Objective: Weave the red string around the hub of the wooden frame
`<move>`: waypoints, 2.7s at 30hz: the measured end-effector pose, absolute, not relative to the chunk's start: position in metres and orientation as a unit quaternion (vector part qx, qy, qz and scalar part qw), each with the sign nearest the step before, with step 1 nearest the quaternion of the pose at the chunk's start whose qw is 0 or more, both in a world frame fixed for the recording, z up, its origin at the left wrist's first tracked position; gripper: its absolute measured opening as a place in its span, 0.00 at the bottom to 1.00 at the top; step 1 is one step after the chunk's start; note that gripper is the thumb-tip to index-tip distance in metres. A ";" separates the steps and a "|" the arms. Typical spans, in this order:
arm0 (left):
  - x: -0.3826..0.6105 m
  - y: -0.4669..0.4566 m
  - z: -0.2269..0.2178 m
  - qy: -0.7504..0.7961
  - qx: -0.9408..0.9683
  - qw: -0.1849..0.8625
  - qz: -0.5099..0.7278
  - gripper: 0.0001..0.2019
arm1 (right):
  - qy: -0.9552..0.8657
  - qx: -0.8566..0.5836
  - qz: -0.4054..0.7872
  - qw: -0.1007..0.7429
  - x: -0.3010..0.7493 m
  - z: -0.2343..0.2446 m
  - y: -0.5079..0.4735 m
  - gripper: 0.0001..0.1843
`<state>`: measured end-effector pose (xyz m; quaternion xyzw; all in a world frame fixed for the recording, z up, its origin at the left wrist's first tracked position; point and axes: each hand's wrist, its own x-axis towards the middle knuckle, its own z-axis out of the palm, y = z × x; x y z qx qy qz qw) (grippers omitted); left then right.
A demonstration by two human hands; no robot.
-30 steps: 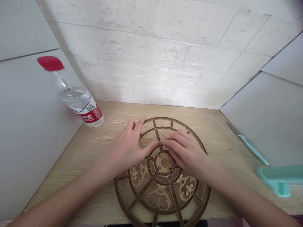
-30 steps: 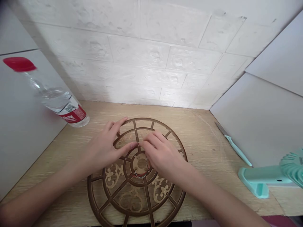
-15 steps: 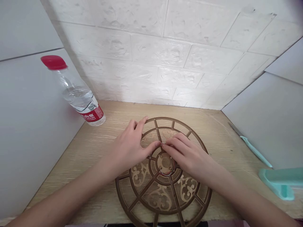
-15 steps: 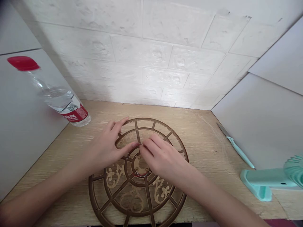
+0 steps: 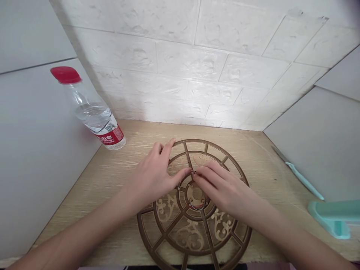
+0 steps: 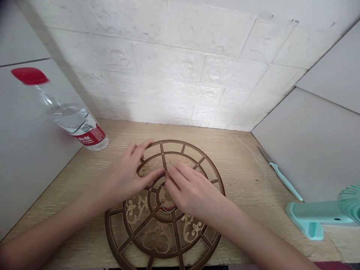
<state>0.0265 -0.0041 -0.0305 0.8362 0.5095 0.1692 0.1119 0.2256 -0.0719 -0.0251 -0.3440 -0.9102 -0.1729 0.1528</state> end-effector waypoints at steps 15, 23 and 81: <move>0.026 -0.006 -0.032 0.519 0.832 0.100 0.170 0.40 | -0.888 -0.429 -0.045 0.161 0.235 -0.032 -0.070 0.10; 0.025 -0.005 -0.029 0.519 0.829 0.113 0.175 0.39 | -0.851 -0.503 0.042 0.149 0.237 -0.019 -0.074 0.08; 0.027 -0.006 -0.033 0.503 0.835 0.119 0.187 0.38 | -0.923 -0.297 -0.137 0.204 0.210 -0.044 -0.076 0.10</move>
